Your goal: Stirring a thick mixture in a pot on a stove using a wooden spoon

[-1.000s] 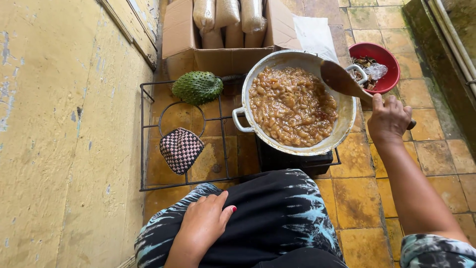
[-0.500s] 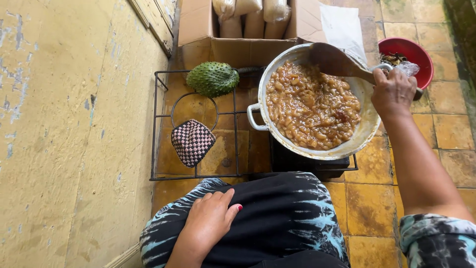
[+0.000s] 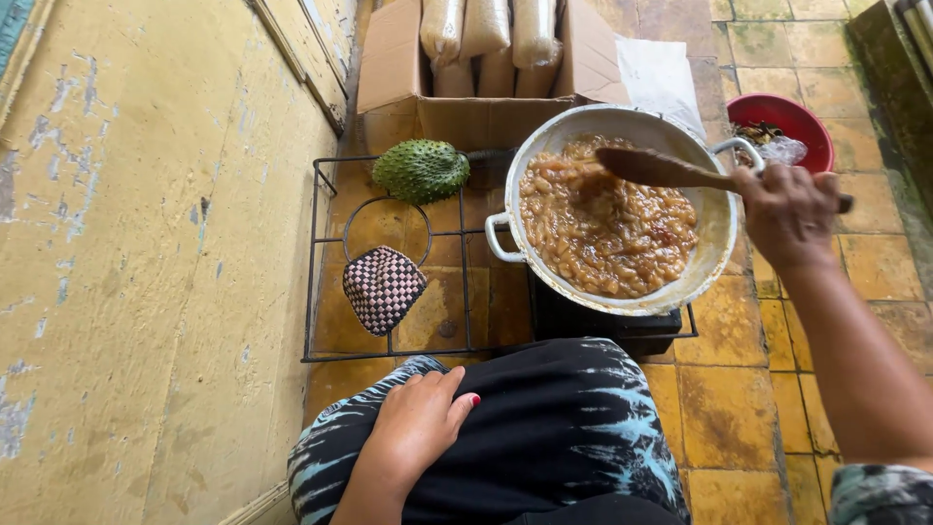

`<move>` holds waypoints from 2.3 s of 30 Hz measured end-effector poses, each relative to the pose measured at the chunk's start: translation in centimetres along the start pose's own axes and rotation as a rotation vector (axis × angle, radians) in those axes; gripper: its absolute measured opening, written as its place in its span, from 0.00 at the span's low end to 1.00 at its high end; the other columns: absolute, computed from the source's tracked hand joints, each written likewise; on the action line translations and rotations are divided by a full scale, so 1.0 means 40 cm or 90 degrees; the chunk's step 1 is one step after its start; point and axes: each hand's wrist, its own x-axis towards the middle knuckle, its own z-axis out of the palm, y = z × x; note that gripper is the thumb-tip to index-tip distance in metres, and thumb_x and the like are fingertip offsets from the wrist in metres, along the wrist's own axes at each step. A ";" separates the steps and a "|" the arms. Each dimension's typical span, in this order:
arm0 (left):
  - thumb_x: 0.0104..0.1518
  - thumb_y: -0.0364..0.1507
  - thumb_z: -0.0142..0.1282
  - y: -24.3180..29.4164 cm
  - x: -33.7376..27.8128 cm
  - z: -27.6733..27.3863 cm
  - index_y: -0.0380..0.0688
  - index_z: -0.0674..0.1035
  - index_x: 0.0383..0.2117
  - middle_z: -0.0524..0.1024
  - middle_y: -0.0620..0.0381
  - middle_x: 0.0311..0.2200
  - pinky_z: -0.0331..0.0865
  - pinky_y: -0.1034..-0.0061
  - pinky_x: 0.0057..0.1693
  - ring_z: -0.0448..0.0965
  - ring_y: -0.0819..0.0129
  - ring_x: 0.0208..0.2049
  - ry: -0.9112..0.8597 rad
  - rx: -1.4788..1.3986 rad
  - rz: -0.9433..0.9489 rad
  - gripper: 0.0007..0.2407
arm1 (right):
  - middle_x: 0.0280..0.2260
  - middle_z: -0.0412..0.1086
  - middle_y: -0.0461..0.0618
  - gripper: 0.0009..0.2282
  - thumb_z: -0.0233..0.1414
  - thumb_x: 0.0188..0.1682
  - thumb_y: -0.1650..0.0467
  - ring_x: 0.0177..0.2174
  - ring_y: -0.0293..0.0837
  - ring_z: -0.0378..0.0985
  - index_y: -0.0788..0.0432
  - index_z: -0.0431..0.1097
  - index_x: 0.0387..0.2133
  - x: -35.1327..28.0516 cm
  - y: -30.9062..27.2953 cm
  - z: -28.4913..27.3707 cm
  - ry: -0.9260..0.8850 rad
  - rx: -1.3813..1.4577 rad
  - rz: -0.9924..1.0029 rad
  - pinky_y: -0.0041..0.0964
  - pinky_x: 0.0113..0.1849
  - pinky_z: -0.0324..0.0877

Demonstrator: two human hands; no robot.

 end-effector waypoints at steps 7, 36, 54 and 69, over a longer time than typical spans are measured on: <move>0.67 0.47 0.43 -0.006 -0.029 0.015 0.55 0.68 0.62 0.76 0.54 0.50 0.67 0.51 0.55 0.73 0.50 0.52 0.013 -0.007 0.042 0.21 | 0.38 0.76 0.36 0.17 0.38 0.55 0.64 0.29 0.37 0.79 0.32 0.70 0.53 0.003 0.068 -0.128 -0.543 -0.089 0.092 0.36 0.41 0.60; 0.57 0.29 0.60 -0.154 -0.299 0.097 0.44 0.82 0.47 0.80 0.54 0.51 0.66 0.68 0.65 0.77 0.62 0.56 0.664 -0.279 0.013 0.12 | 0.24 0.71 0.49 0.07 0.45 0.56 0.71 0.20 0.40 0.67 0.58 0.71 0.34 0.002 -0.215 -0.194 -0.659 0.318 0.253 0.28 0.20 0.63; 0.59 0.28 0.61 -0.185 -0.293 0.136 0.49 0.84 0.43 0.82 0.60 0.47 0.65 0.72 0.61 0.80 0.69 0.52 0.739 -0.176 0.015 0.07 | 0.27 0.70 0.45 0.12 0.40 0.55 0.69 0.25 0.43 0.74 0.54 0.74 0.38 -0.011 0.016 -0.464 -0.663 0.081 0.175 0.36 0.30 0.69; 0.68 0.33 0.42 -0.135 -0.195 0.062 0.51 0.76 0.36 0.79 0.60 0.35 0.71 0.60 0.40 0.75 0.57 0.40 0.460 0.013 -0.248 0.08 | 0.49 0.73 0.54 0.20 0.53 0.52 0.64 0.45 0.52 0.73 0.49 0.66 0.59 -0.214 -0.196 -0.311 -0.237 0.472 0.297 0.60 0.53 0.61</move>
